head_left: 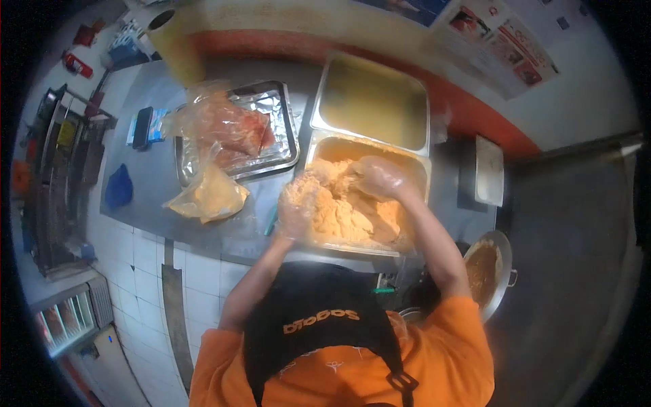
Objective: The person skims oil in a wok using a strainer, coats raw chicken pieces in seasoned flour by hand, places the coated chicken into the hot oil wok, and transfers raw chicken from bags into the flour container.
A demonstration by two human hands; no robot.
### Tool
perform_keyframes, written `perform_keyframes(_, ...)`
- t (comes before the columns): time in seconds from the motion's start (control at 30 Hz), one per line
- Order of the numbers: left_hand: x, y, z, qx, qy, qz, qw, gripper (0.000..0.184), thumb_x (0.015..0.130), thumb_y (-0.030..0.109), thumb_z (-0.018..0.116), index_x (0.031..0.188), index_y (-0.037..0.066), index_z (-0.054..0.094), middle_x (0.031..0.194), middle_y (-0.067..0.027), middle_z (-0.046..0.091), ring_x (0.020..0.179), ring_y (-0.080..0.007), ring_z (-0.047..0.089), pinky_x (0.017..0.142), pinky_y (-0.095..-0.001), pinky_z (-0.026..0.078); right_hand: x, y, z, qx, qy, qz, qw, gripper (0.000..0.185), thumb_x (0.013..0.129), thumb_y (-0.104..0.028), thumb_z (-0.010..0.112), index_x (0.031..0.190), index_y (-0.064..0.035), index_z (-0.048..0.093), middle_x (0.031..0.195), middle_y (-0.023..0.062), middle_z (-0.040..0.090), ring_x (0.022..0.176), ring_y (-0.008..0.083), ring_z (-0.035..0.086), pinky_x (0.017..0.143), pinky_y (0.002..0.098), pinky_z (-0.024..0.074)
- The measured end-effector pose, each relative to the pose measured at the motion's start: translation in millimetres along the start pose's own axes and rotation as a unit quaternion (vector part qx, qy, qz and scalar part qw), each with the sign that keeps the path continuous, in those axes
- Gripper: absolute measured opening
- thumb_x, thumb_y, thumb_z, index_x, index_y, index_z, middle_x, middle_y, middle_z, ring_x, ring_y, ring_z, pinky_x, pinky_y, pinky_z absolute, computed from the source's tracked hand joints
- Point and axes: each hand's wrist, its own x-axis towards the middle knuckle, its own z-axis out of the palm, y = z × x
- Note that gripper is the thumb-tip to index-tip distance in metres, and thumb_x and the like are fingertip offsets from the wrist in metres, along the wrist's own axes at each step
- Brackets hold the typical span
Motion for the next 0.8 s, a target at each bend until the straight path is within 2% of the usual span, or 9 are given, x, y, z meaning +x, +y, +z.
perform_keyframes(0.1, 1, -4, 1, 0.031, 0.02, 0.053, 0.998, 0.023, 0.099, 0.008, 0.057, 0.114, -0.003, 0.07, 0.115, -0.013, 0.074, 0.112, -0.0239, 0.066, 0.103, -0.0371, 0.048, -26, 12, 2, 0.008, 0.121, -0.056, 0.991, 0.031, 0.089, -0.026, 0.067, 0.115, -0.0086, 0.069, 0.112, 0.0166, 0.071, 0.101, 0.0364, 0.067, 0.091, 0.0446, 0.054)
perform_keyframes(0.17, -1, -9, 4, 0.007, 0.028, 0.039, 0.999, 0.023, 0.1, 0.009, 0.056, 0.113, -0.002, 0.071, 0.115, -0.0126, 0.074, 0.112, -0.0243, 0.067, 0.103, -0.0372, 0.048, -48, 13, -5, 0.079, 0.23, -0.02, 0.97, 0.032, 0.085, -0.023, 0.073, 0.116, -0.0122, 0.071, 0.114, 0.0146, 0.072, 0.103, 0.0358, 0.067, 0.093, 0.0439, 0.0532)
perform_keyframes(0.27, -3, -3, 5, 0.036, 0.016, 0.043, 0.998, 0.022, 0.1, 0.01, 0.056, 0.112, -0.001, 0.072, 0.113, -0.0121, 0.074, 0.111, -0.025, 0.066, 0.102, -0.0381, 0.048, -63, -2, -10, 0.031, 0.225, 0.085, 0.97, 0.033, 0.083, -0.019, 0.077, 0.115, -0.0109, 0.072, 0.112, 0.0125, 0.073, 0.103, 0.0344, 0.067, 0.094, 0.0424, 0.0532)
perform_keyframes(0.4, 6, 13, 0, 0.097, -0.002, 0.107, 0.989, 0.021, 0.1, 0.01, 0.058, 0.112, -0.001, 0.072, 0.111, -0.0125, 0.074, 0.11, -0.0266, 0.066, 0.102, -0.0401, 0.047, -87, 4, -11, 0.255, 0.308, 0.057, 0.915, 0.03, 0.084, -0.021, 0.078, 0.109, -0.0044, 0.074, 0.103, 0.0112, 0.075, 0.094, 0.0261, 0.072, 0.085, 0.0355, 0.057)
perform_keyframes(0.47, 4, 15, 4, 0.006, -0.013, 0.061, 0.998, 0.022, 0.1, 0.012, 0.058, 0.112, 0.001, 0.073, 0.111, -0.013, 0.074, 0.111, -0.0287, 0.065, 0.103, -0.0416, 0.046, -104, 24, -6, 0.12, 0.394, 0.021, 0.911, 0.032, 0.085, -0.02, 0.077, 0.11, -0.0003, 0.073, 0.103, 0.0107, 0.076, 0.092, 0.02, 0.073, 0.082, 0.033, 0.0577)
perform_keyframes(0.53, 5, 12, 3, 0.1, 0.0, 0.137, 0.985, 0.021, 0.099, 0.008, 0.056, 0.109, 0.001, 0.074, 0.112, -0.0134, 0.073, 0.109, -0.0299, 0.066, 0.101, -0.0434, 0.047, -137, 42, -1, 0.389, 0.397, -0.01, 0.831, 0.035, 0.085, -0.017, 0.079, 0.112, 0.003, 0.071, 0.104, 0.0091, 0.076, 0.094, 0.0167, 0.071, 0.082, 0.0322, 0.0575)
perform_keyframes(0.6, 5, 14, -1, 0.209, -0.013, 0.201, 0.957, 0.022, 0.099, 0.007, 0.057, 0.111, 0.001, 0.073, 0.115, -0.0145, 0.072, 0.109, -0.0287, 0.066, 0.1, -0.0416, 0.048, -178, 38, -9, 0.441, 0.436, 0.046, 0.783, 0.041, 0.084, -0.019, 0.081, 0.115, 0.0055, 0.07, 0.107, 0.0086, 0.075, 0.095, 0.0157, 0.07, 0.082, 0.0314, 0.0568)
perform_keyframes(0.67, 3, 15, 2, 0.203, -0.03, 0.156, 0.966, 0.025, 0.1, 0.012, 0.057, 0.115, -0.002, 0.071, 0.12, -0.0158, 0.07, 0.111, -0.0275, 0.065, 0.101, -0.0403, 0.049, -225, 56, -3, 0.415, 0.529, 0.053, 0.739, 0.043, 0.083, -0.019, 0.082, 0.117, 0.0039, 0.069, 0.109, 0.0074, 0.075, 0.095, 0.0157, 0.07, 0.085, 0.0314, 0.0563)
perform_keyframes(0.8, 4, -5, 2, -0.035, -0.034, 0.011, 0.999, 0.036, 0.101, 0.019, 0.057, 0.126, -0.007, 0.061, 0.123, -0.0163, 0.068, 0.117, -0.0264, 0.063, 0.104, -0.0394, 0.049, -313, 64, 3, 0.348, 0.616, 0.228, 0.669, 0.033, 0.085, -0.017, 0.079, 0.112, 0.002, 0.072, 0.106, 0.0069, 0.075, 0.093, 0.0146, 0.069, 0.086, 0.0315, 0.0558)
